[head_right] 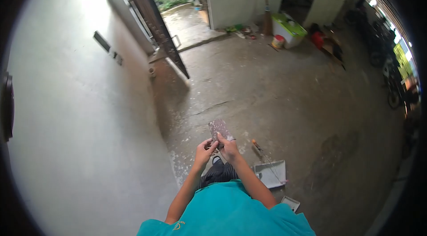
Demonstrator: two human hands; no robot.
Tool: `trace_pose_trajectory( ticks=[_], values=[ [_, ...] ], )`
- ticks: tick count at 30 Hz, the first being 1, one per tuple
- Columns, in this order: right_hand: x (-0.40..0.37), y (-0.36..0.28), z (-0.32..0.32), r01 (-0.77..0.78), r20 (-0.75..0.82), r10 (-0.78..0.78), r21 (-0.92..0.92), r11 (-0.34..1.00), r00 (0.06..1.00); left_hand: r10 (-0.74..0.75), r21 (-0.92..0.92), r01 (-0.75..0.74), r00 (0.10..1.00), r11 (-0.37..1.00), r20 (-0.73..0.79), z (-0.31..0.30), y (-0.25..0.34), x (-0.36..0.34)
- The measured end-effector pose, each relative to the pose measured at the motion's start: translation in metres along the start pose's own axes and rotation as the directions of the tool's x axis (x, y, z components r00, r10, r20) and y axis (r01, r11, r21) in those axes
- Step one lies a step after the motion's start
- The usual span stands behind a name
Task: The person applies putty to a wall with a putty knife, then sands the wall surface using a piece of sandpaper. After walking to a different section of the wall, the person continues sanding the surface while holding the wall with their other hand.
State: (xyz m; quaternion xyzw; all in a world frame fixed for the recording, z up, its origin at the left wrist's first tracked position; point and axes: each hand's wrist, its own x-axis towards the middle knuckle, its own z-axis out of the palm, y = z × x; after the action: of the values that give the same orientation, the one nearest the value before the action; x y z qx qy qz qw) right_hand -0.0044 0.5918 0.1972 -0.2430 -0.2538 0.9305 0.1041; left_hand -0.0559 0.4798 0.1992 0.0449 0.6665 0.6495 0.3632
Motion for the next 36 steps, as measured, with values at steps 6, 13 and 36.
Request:
trace_pose_trajectory(
  ticks=[6,13,36],
  values=[
    [0.045,0.016,0.054,-0.241,0.091,0.23,0.148,0.959,0.969,-0.061,-0.226,0.047,0.997,0.973,-0.056,-0.053,0.016,0.014],
    [0.124,0.059,0.093,-0.273,0.16,0.266,0.02,0.962,0.951,-0.176,-0.208,0.13,0.959,0.969,-0.22,-0.107,0.034,0.045],
    [0.407,0.119,0.297,-0.402,0.16,0.453,-0.274,0.874,0.877,-0.109,-0.171,-0.008,0.745,0.985,-0.659,-0.301,0.161,0.259]
  ],
)
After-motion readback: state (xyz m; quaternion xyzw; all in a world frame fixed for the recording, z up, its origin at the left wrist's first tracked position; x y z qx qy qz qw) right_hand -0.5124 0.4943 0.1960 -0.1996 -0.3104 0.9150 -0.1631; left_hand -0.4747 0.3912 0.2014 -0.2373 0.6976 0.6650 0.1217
